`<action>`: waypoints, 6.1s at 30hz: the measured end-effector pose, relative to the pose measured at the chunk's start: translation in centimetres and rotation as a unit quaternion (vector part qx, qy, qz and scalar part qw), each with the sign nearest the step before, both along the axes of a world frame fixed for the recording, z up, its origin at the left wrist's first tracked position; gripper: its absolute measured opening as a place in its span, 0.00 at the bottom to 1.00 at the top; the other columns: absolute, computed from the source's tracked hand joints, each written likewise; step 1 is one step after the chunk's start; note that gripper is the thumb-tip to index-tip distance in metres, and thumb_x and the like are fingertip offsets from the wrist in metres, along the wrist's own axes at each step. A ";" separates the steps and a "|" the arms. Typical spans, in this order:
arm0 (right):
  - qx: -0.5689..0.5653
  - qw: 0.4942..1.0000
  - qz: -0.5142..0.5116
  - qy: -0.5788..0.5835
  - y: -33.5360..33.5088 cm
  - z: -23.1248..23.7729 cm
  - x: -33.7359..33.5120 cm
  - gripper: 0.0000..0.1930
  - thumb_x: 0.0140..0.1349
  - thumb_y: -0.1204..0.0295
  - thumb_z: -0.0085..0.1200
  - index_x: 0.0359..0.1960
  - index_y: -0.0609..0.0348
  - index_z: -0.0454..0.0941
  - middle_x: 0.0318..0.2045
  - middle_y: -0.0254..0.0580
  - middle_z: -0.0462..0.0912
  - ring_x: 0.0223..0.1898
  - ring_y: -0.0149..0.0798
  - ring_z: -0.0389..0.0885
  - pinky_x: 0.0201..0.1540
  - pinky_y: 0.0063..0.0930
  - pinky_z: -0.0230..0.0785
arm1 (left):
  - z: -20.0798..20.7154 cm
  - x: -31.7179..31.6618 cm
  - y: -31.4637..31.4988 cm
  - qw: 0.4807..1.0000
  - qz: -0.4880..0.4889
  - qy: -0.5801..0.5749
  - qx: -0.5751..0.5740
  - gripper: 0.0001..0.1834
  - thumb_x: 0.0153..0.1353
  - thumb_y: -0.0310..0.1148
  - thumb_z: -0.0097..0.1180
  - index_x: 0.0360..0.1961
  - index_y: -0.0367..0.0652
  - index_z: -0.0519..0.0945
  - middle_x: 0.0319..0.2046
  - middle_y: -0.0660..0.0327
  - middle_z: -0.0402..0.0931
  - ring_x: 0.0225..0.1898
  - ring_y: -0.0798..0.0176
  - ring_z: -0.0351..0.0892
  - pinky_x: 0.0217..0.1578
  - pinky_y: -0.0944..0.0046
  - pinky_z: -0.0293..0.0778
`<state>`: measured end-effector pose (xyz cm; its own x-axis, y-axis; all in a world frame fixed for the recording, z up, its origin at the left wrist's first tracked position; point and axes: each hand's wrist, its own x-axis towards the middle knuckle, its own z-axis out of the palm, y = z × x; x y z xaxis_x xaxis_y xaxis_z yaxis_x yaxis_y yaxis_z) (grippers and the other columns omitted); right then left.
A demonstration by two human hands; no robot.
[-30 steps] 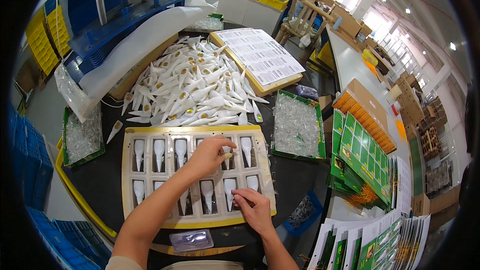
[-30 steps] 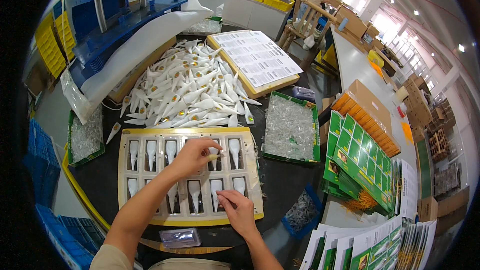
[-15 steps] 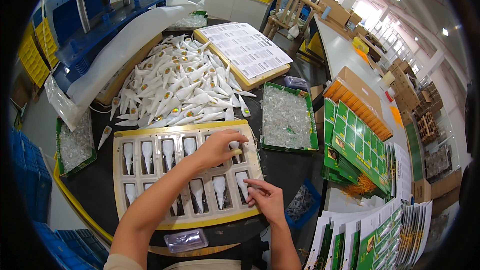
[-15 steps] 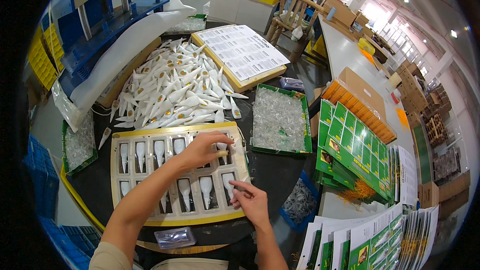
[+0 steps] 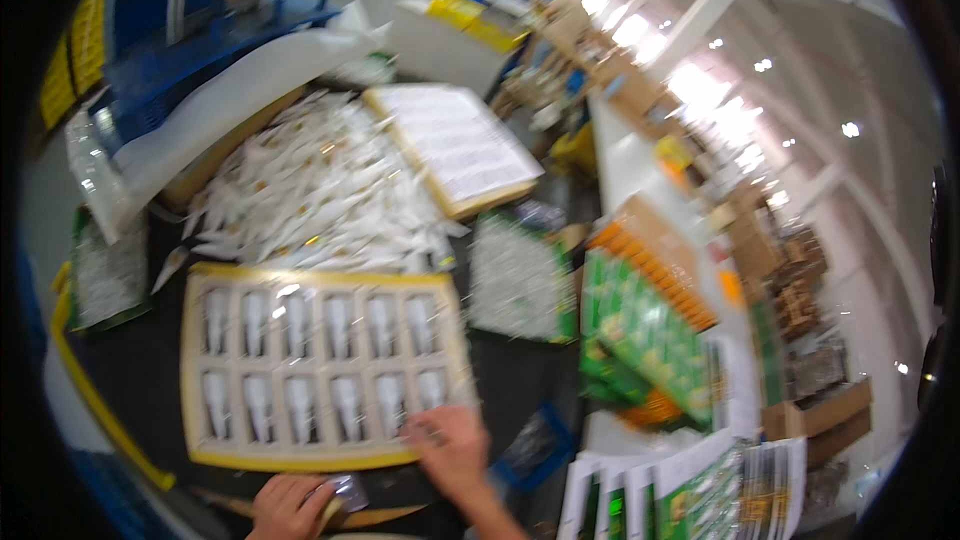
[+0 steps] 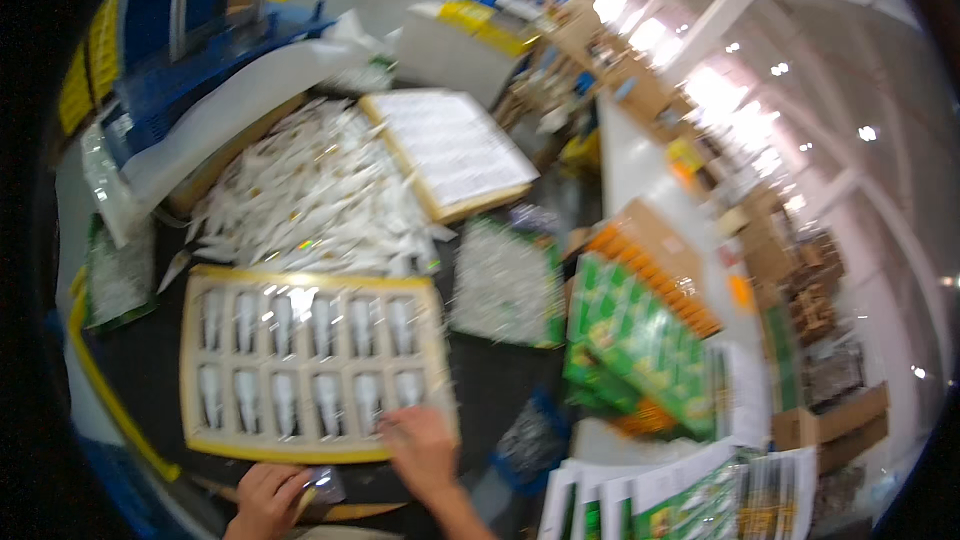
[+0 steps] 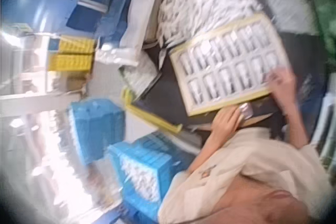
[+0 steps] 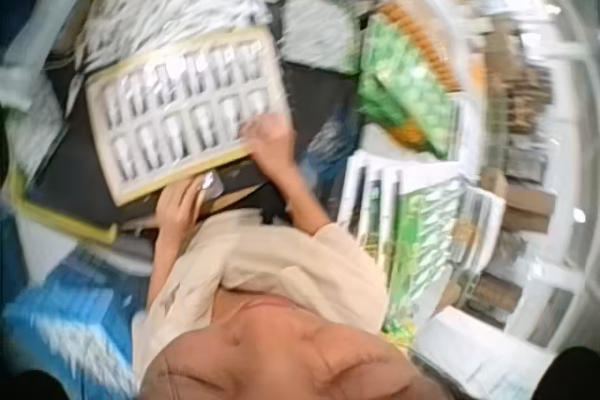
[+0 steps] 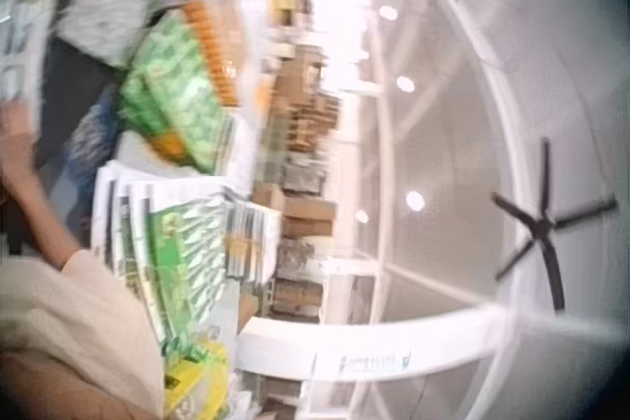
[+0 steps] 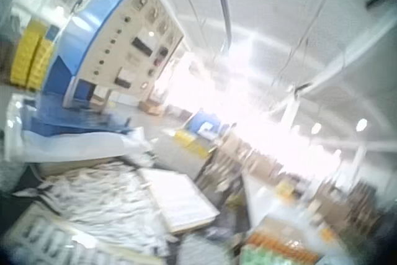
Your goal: The person places white light bulbs into a yellow foam tray, then covers the tray with a clear plastic sheet and a printed cardboard cover. The person repeats this process multiple times, stacking the finished packages on the table.
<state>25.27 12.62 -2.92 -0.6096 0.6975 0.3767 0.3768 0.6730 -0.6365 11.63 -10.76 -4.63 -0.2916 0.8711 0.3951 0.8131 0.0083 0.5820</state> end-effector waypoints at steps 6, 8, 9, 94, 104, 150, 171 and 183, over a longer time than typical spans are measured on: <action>-0.088 0.995 0.012 -0.036 1.0 -2.8 -0.2 0.08 0.50 0.74 0.69 0.33 0.57 0.85 0.28 0.40 0.80 0.36 0.45 0.78 0.40 0.37 0.72 | 0.7 0.2 -0.9 0.994 -0.031 0.091 -0.061 0.24 0.56 0.38 0.68 0.52 0.39 0.80 0.50 0.52 0.79 0.49 0.51 0.80 0.50 0.52 0.76; -0.100 0.995 0.018 -0.025 0.7 -2.2 0.0 0.11 0.49 0.76 0.70 0.35 0.57 0.86 0.26 0.39 0.80 0.33 0.43 0.78 0.38 0.36 0.71 | -0.1 -0.1 -0.7 0.990 -0.056 0.074 -0.101 0.23 0.57 0.40 0.67 0.51 0.40 0.80 0.51 0.53 0.78 0.53 0.53 0.78 0.57 0.53 0.71; -0.113 0.993 0.020 -0.018 0.3 -1.9 -0.2 0.11 0.49 0.77 0.70 0.35 0.58 0.86 0.26 0.39 0.80 0.33 0.43 0.78 0.37 0.36 0.70 | -0.5 0.0 -1.3 0.991 -0.047 0.074 -0.105 0.24 0.57 0.40 0.67 0.51 0.40 0.80 0.51 0.53 0.78 0.53 0.52 0.78 0.58 0.52 0.70; 0.162 0.777 -0.533 -0.295 21.8 -0.1 10.6 0.11 0.63 0.74 0.57 0.47 0.58 0.82 0.52 0.46 0.82 0.58 0.48 0.77 0.62 0.50 0.66 | 7.5 0.4 -5.0 0.673 -0.059 -0.731 0.097 0.27 0.63 0.51 0.63 0.49 0.35 0.78 0.34 0.50 0.82 0.35 0.53 0.86 0.37 0.56 0.83; 0.216 0.876 -0.422 0.092 10.5 11.9 7.7 0.11 0.72 0.69 0.51 0.44 0.63 0.81 0.35 0.48 0.87 0.34 0.47 0.86 0.38 0.41 0.77 | 5.1 4.1 -6.3 0.648 -0.165 -0.735 -0.115 0.23 0.63 0.42 0.64 0.53 0.41 0.76 0.40 0.62 0.79 0.41 0.67 0.78 0.43 0.65 0.74; -0.210 0.921 -0.251 0.212 1.2 -4.0 9.1 0.12 0.69 0.68 0.55 0.40 0.68 0.80 0.39 0.46 0.84 0.37 0.40 0.83 0.38 0.31 0.75 | 2.0 1.9 -7.9 0.600 -0.061 -0.797 -0.035 0.31 0.59 0.49 0.68 0.54 0.37 0.75 0.38 0.56 0.82 0.33 0.63 0.82 0.32 0.64 0.80; -0.648 0.752 0.054 -0.105 -12.0 -9.6 9.4 0.15 0.73 0.65 0.54 0.45 0.68 0.81 0.33 0.42 0.87 0.30 0.29 0.85 0.31 0.23 0.78 | -16.0 -1.1 -20.8 0.407 0.063 -0.808 0.422 0.27 0.71 0.56 0.50 0.60 0.48 0.73 0.50 0.57 0.78 0.51 0.52 0.77 0.53 0.53 0.76; 0.202 0.873 0.323 0.305 -15.6 14.3 1.9 0.04 0.61 0.83 0.58 0.37 0.69 0.80 0.33 0.53 0.85 0.35 0.48 0.85 0.38 0.40 0.81 | -18.0 -3.2 -17.0 0.347 0.331 -0.802 0.355 0.28 0.63 0.66 0.44 0.47 0.60 0.82 0.35 0.72 0.78 0.41 0.59 0.76 0.54 0.45 0.69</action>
<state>27.16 -2.99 11.38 -0.4264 0.0185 0.9043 -0.4906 0.8352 -0.2484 8.43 -27.76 -22.64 -0.6756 0.2521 -0.6928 -0.6063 -0.7246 0.3277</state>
